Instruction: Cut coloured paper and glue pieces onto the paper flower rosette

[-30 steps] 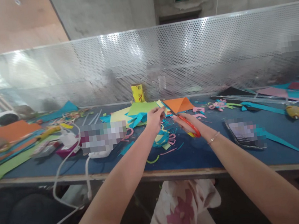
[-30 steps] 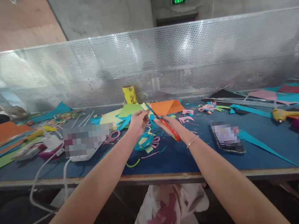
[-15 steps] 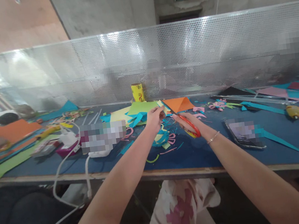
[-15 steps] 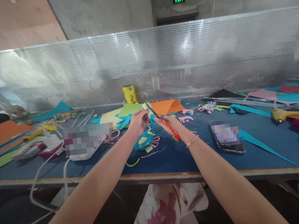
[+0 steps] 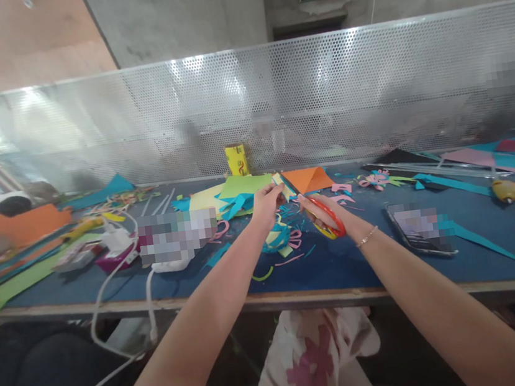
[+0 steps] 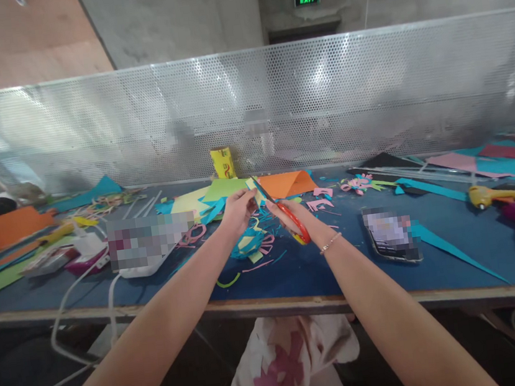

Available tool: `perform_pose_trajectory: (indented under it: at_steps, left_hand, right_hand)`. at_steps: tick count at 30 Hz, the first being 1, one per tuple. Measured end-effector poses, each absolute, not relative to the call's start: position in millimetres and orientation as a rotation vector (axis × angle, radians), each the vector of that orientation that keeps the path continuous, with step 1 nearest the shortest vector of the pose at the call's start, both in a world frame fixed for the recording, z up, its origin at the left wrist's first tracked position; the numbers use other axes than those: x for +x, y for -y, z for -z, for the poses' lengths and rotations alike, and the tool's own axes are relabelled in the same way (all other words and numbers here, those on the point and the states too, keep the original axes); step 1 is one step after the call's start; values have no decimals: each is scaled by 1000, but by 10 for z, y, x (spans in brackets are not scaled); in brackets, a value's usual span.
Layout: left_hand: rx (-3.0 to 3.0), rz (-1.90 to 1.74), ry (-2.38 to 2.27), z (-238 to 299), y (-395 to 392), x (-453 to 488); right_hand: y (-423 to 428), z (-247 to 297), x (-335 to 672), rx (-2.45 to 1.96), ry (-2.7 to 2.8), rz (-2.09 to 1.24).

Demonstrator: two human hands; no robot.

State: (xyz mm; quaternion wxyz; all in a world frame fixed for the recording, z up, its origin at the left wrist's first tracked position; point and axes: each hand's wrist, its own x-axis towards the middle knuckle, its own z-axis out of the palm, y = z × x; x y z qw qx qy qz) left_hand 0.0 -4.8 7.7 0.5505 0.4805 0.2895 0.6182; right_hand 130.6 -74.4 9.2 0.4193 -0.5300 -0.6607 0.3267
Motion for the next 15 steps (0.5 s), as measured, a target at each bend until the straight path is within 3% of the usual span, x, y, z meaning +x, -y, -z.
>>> perform_pose_trajectory:
  at_steps: [15]
  left_hand:
    - [1157,-1466,-653,-78,89,13]
  right_hand:
    - [738,-107,1303,-1313,1690,-862]
